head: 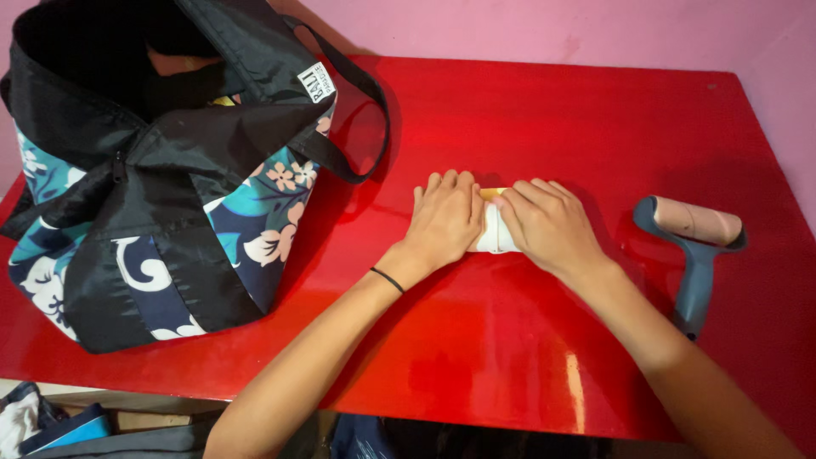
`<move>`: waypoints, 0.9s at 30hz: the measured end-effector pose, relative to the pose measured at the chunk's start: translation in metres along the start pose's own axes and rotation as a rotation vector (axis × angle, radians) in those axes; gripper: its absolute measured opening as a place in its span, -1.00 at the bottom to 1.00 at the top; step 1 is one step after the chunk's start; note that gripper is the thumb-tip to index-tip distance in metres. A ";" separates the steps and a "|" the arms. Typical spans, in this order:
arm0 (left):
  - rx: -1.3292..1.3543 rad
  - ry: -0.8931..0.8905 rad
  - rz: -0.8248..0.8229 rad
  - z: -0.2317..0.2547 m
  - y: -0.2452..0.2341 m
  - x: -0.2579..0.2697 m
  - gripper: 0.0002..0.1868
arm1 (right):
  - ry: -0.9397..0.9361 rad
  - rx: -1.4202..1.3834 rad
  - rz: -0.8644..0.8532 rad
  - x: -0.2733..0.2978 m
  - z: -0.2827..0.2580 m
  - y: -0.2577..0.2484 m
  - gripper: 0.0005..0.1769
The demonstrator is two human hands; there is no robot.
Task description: The person folds a white t-shirt on a red table, uses a lint roller to remove lint, and places the folded shirt into a patterned tote bag. Then the person lays out a pair of gray jeans, smooths them, and rolls a lint roller over the denim surface.
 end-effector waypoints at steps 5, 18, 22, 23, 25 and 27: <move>-0.006 -0.074 -0.057 -0.009 0.000 -0.003 -0.62 | 0.260 -0.149 -0.291 -0.026 0.037 0.036 -0.51; -0.051 -0.037 -0.364 -0.001 0.005 -0.018 -0.04 | 0.295 -0.320 -0.443 -0.042 0.077 0.080 -0.52; -0.046 -0.032 -0.415 0.006 0.003 -0.017 0.26 | 0.316 -0.291 -0.468 -0.035 0.081 0.086 -0.52; -0.049 -0.031 -0.436 0.006 0.003 -0.016 0.27 | 0.324 -0.287 -0.481 -0.034 0.080 0.087 -0.52; -0.054 -0.019 -0.476 0.009 0.005 -0.014 0.24 | 0.340 -0.273 -0.502 -0.032 0.078 0.086 -0.49; -0.060 0.001 -0.516 0.012 0.010 -0.011 0.16 | 0.429 -0.230 -0.527 -0.026 0.084 0.085 -0.49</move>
Point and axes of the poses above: each hand's wrist, its own x-axis away from the middle knuckle, its own y-axis out of the palm, z = x × y, the point moved 10 cm from there along -x, towards the middle knuckle, and after that the axes turned 9 degrees about y, right-handed, at the moved point
